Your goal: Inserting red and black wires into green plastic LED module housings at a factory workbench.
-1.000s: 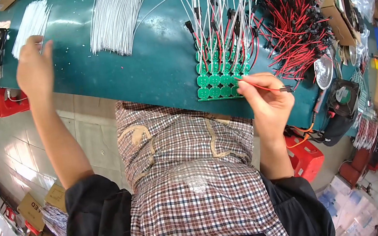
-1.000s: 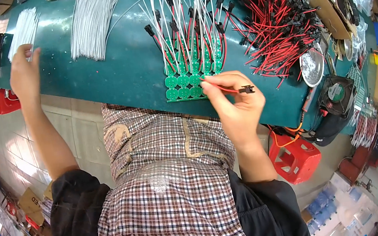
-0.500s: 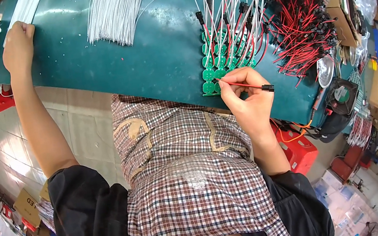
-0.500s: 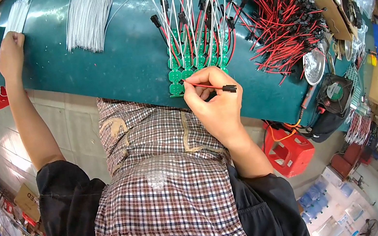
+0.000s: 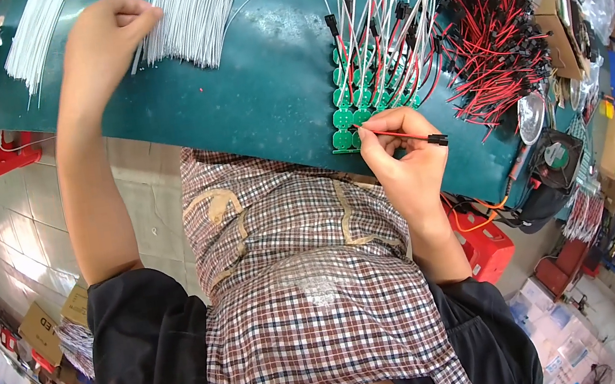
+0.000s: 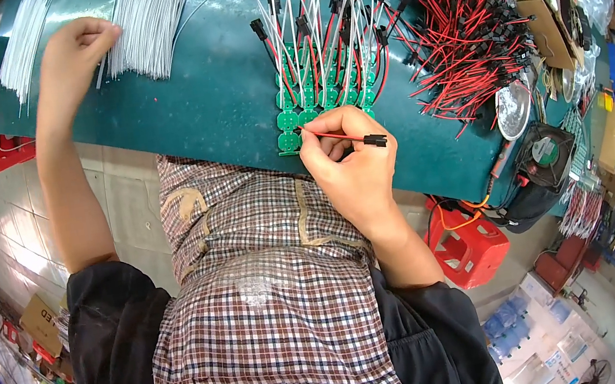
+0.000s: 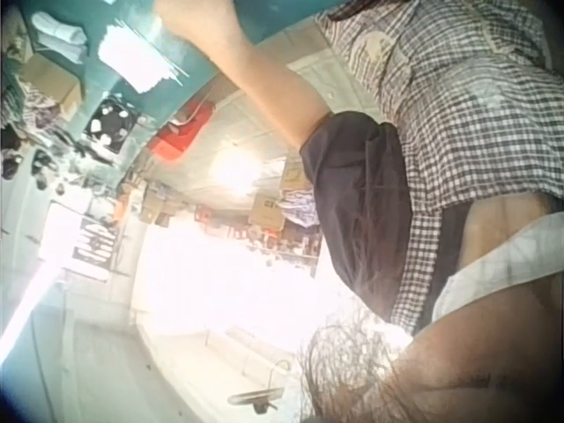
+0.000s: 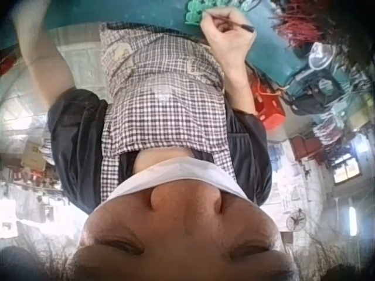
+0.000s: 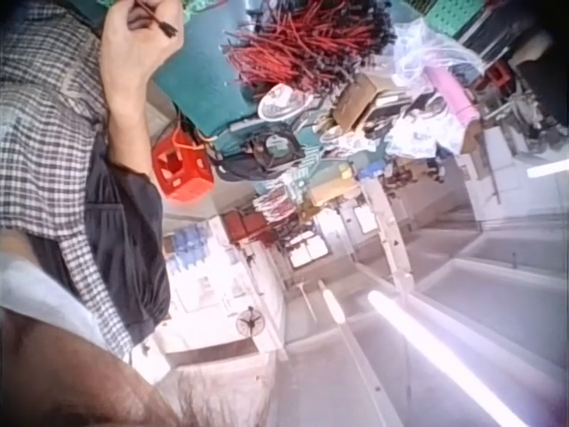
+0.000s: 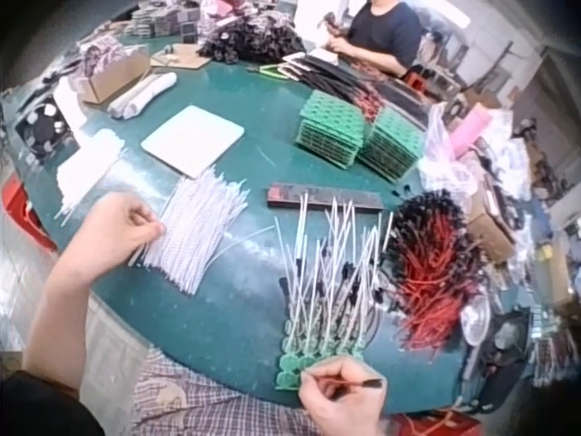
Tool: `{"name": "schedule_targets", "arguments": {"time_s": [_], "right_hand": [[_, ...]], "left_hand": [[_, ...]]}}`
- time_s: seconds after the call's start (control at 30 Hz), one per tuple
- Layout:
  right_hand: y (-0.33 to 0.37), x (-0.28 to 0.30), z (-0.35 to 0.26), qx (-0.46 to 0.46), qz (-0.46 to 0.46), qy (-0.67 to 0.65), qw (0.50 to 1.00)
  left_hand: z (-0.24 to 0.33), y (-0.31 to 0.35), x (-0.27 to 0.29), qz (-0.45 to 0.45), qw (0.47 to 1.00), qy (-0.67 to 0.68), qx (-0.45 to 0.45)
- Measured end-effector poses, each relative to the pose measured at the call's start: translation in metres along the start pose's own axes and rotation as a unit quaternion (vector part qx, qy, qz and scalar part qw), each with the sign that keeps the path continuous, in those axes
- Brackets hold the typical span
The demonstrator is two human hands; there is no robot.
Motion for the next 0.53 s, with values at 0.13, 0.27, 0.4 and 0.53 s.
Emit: {"name": "schedule_targets", "arguments": {"time_s": [0.13,0.27,0.4,0.53], "right_hand": [[-0.001,-0.002,0.002,-0.011,-0.005,-0.001,1.000],[-0.001,-0.002,0.003,-0.028,-0.004,-0.011,1.000],[-0.002,-0.001,0.002,-0.023,-0.002,-0.013,1.000],[-0.002,-0.001,0.003,0.004,0.007,0.009,1.000]], "left_hand": [[0.007,-0.001,-0.007,-0.028,0.999,-0.013,0.027],[0.008,-0.001,-0.006,-0.021,0.999,-0.022,0.012],[0.002,0.000,-0.007,-0.025,0.999,0.011,0.020],[-0.001,0.000,-0.008,-0.027,0.999,0.000,0.026]]}}
Point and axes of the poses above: each hand's wrist, its own y-axis away from the middle knuckle, its own x-axis out of the back of the hand, z = x × y, the point moved 8 cm from there along -y, towards the middle knuckle, and after that the axes turned 7 degrees about -x, right-handed, at the moved point
